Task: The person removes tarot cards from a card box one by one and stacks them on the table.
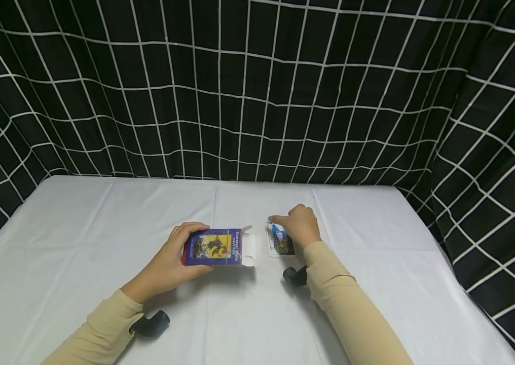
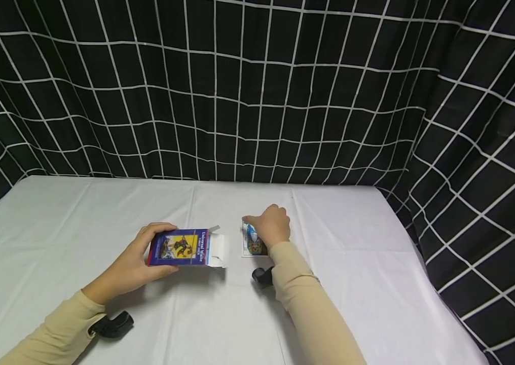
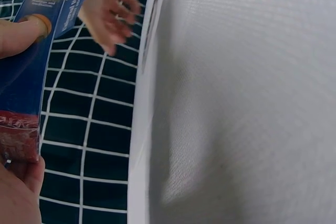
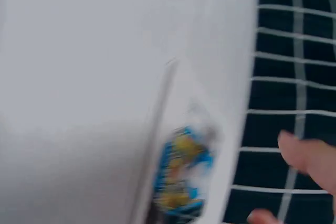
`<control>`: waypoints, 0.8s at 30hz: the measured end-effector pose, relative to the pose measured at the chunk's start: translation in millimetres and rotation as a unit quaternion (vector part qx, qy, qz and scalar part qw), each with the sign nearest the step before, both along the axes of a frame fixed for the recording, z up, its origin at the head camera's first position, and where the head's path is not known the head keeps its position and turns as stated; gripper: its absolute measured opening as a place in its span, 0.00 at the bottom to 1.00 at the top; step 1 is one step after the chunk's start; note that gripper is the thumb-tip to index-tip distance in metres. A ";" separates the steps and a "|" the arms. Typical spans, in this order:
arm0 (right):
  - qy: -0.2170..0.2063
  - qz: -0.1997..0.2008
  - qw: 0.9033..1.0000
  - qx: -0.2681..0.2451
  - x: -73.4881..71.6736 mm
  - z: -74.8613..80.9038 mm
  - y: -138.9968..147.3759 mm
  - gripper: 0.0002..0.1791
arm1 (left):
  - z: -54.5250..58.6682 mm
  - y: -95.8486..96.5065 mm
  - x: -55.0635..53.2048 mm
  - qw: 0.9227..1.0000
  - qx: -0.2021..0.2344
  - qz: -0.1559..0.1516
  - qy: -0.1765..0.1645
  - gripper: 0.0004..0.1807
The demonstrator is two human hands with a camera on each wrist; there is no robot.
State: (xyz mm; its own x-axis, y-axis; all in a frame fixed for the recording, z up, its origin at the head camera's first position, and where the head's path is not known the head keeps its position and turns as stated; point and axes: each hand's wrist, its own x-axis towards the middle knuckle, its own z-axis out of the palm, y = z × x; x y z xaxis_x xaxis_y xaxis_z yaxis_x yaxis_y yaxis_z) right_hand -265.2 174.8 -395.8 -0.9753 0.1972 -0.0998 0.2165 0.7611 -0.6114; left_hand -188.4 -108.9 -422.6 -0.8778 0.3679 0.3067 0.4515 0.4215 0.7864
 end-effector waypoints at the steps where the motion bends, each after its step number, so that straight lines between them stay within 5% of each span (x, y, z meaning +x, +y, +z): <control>1: 0.020 0.003 0.999 -0.035 4.6 2.4 1.5 0.28 | -0.1 0.0 0.3 1.000 0.000 -0.001 0.000 0.42; 4: 0.052 0.011 0.987 -0.153 20.9 9.4 4.2 0.15 | -0.3 0.0 0.6 1.000 0.001 -0.004 0.004 0.42; 9: 0.053 0.041 0.955 -0.290 46.8 16.0 3.6 0.11 | -0.3 -0.6 0.5 1.000 0.003 -0.002 0.006 0.42; 19: 0.030 0.085 0.927 -0.363 70.6 18.4 -4.9 0.12 | 0.0 -0.1 1.4 1.000 0.001 -0.003 0.000 0.42; 24: 0.020 0.090 0.926 -0.366 75.3 16.9 -11.5 0.11 | 0.5 1.6 3.0 1.000 -0.003 -0.008 0.004 0.43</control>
State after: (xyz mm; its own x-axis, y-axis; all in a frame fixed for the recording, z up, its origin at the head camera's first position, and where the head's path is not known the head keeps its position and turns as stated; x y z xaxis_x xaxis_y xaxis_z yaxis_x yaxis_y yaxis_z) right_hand -189.9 163.4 -378.9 -0.9915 -0.0753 -0.1059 0.0927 0.1609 -0.9826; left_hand -185.4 -107.3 -422.2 -0.8699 0.3827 0.3111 0.4635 0.4189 0.7808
